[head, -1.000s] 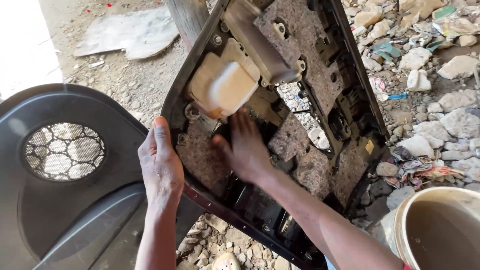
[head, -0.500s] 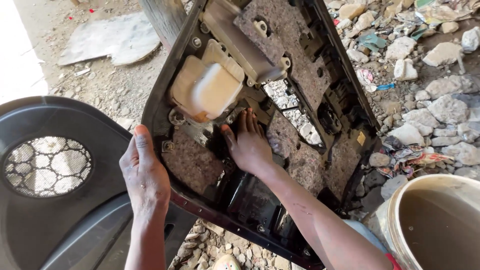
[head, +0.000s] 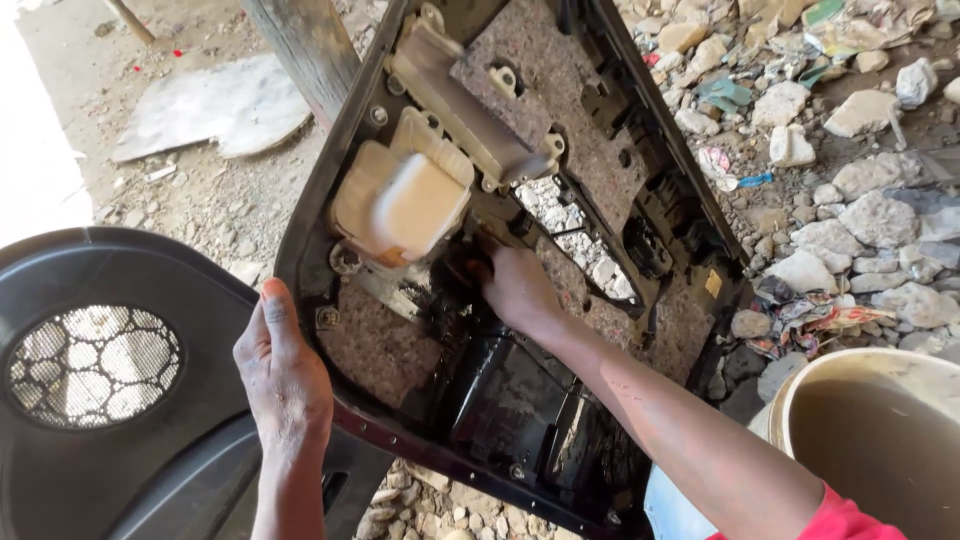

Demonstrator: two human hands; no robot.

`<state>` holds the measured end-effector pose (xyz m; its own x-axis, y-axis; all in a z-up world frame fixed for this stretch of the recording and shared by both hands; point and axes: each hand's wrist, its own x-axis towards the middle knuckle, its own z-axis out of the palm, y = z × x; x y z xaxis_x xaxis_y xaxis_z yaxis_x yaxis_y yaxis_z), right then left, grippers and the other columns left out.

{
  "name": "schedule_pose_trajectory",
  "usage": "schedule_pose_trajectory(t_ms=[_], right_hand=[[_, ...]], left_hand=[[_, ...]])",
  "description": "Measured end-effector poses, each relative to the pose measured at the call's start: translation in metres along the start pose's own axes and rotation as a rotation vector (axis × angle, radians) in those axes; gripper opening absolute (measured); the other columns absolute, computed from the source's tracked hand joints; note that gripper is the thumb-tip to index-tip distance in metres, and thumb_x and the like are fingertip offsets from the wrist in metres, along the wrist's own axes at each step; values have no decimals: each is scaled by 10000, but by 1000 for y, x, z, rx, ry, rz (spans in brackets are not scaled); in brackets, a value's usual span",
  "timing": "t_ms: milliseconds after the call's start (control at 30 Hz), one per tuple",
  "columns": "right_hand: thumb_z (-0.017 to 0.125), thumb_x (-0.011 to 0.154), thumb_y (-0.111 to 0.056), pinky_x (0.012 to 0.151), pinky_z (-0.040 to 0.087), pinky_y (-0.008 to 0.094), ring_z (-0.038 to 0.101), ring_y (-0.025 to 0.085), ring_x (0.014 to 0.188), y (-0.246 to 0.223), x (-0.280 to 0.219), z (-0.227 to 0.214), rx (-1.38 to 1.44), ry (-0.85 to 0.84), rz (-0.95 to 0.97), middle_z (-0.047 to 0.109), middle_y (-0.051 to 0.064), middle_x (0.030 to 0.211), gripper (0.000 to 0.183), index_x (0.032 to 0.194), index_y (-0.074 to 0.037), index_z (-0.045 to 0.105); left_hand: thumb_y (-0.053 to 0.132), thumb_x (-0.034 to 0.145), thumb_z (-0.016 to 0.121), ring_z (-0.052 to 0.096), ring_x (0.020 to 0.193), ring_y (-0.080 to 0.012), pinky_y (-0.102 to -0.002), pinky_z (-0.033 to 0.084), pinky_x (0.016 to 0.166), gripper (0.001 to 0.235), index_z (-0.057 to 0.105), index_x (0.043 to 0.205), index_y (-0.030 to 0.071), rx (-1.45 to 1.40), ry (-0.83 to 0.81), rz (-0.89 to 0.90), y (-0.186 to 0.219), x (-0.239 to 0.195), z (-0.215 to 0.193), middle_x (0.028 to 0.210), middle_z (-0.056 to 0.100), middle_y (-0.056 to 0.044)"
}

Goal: Cleaning the interior of a car door panel using water and a cloth to remove dirt and grease.

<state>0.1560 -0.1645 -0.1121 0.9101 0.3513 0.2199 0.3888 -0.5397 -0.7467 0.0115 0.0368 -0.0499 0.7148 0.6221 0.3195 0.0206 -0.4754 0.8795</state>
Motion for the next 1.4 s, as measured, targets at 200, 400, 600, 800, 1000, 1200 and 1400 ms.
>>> schedule_pose_trajectory(t_ms=[200,400,600,800,1000,1200,1400], right_hand=[[542,1170,-172,325,312,235,358,29,346,18,6,-34,538,-64,473,776,203,1504,500,1669,-137,556],[643,1045,-21,895,664,419,798,329,1084,102,31,-5,1422,-55,186,846,167,1182,206,1158,-43,814],[424,1129,13,415,381,250,457,97,489,-23,12,-32,401,-124,470,715,80,917,598,1665,-206,574],[494,1150,-122,1415,-12,538,-153,362,1755,9,16,20,48,-303,48,-196,187,1874,864,1781,-51,-90],[470,1117,-508,1398,-70,574,-196,453,1721,15,22,15,-48,-327,-218,-177,302,1849,1016,1759,-5,-136],[516,949,-830,1438,-45,598,-64,406,1738,41,59,28,2,-135,-507,70,232,1877,1233,1777,-101,-35],[805,1057,-392,1413,186,561,41,401,1736,28,35,0,-92,-111,-431,90,223,1877,1052,1796,-56,137]], left_hand=[[577,1221,387,174,736,-107,-361,183,708,572,223,814,210,28,1,-21,17,-2,2,775,177,73],[591,1216,380,172,721,-104,-374,175,679,584,202,813,208,54,-7,-40,10,3,0,756,190,75],[631,1193,355,217,727,-106,-372,192,678,575,251,819,206,101,-84,85,-8,10,-11,775,206,79],[632,1028,663,536,777,-172,-400,428,682,565,847,1216,132,263,-70,-99,29,5,-11,804,628,-16],[450,1056,733,407,685,-157,-345,340,615,390,875,1175,106,209,-69,-127,32,-7,-23,740,516,4],[546,1054,687,372,634,-141,-351,313,592,462,850,1126,120,201,-86,-190,27,3,-18,684,442,15],[521,1065,689,361,618,-129,-347,283,569,434,853,1171,133,197,-67,-150,18,9,-10,701,452,31]])
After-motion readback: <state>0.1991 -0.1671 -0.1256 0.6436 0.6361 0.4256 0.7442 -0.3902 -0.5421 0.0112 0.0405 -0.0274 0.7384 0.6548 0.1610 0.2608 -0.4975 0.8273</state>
